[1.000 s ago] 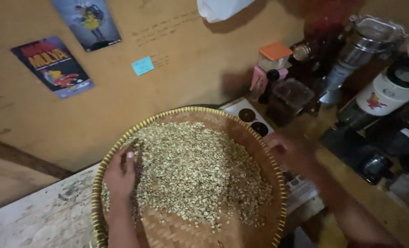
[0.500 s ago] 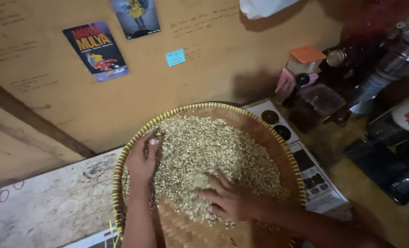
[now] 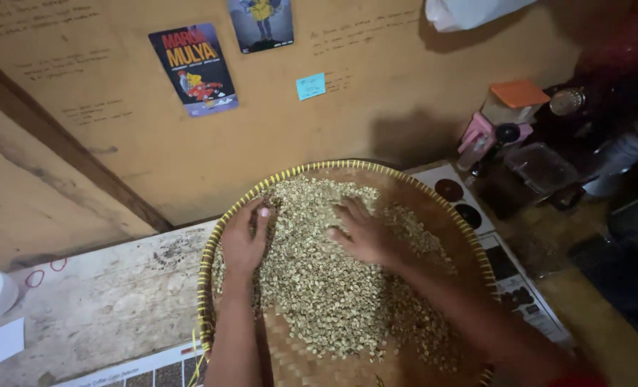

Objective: Sorting green coffee beans by hand in a woven tray to remove defects

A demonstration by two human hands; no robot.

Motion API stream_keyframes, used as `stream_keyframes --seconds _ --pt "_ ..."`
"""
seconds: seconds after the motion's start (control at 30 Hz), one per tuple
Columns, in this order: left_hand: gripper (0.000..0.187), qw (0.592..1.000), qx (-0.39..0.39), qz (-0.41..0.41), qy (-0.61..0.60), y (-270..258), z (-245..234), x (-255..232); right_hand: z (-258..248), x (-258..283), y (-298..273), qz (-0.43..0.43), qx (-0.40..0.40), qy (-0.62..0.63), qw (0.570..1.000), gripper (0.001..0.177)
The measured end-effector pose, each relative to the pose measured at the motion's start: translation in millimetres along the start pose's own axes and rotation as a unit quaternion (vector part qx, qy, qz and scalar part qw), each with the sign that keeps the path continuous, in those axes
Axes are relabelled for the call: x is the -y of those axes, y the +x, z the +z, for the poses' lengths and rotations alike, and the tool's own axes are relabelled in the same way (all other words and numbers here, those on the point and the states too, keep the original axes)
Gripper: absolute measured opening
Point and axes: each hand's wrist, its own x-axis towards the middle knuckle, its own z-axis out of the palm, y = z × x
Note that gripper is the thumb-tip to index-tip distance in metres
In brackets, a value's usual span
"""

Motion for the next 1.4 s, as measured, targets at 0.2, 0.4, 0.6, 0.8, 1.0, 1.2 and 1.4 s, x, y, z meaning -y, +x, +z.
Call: stream_keyframes --seconds 0.2,0.4,0.6,0.8,1.0,1.2,1.4 --pt "0.031 1.000 0.000 0.020 0.018 1 -5 -3 -36 87 8 -0.041 0.161 0.069 0.984 0.051" --pt "0.037 0.999 0.024 -0.019 -0.025 1 -3 -2 -20 69 -37 -0.304 0.090 0.069 0.946 0.029" --pt "0.040 0.999 0.029 -0.013 -0.020 4 -6 -6 -31 102 -91 -0.333 0.102 0.071 0.935 0.064" --pt "0.043 1.000 0.024 -0.015 -0.009 1 -3 -2 -47 90 -77 -0.325 0.042 0.084 0.941 0.047" --pt "0.037 1.000 0.012 0.002 -0.016 -1 -2 -1 -15 31 -62 -0.171 -0.078 -0.044 0.981 0.061" --pt "0.048 0.997 0.058 -0.040 -0.002 5 -10 -14 -7 89 -79 -0.285 -0.183 0.055 0.939 0.039" --pt "0.054 0.992 0.050 -0.020 0.112 -2 -2 -5 1 77 -76 -0.256 0.050 -0.064 0.963 0.059"
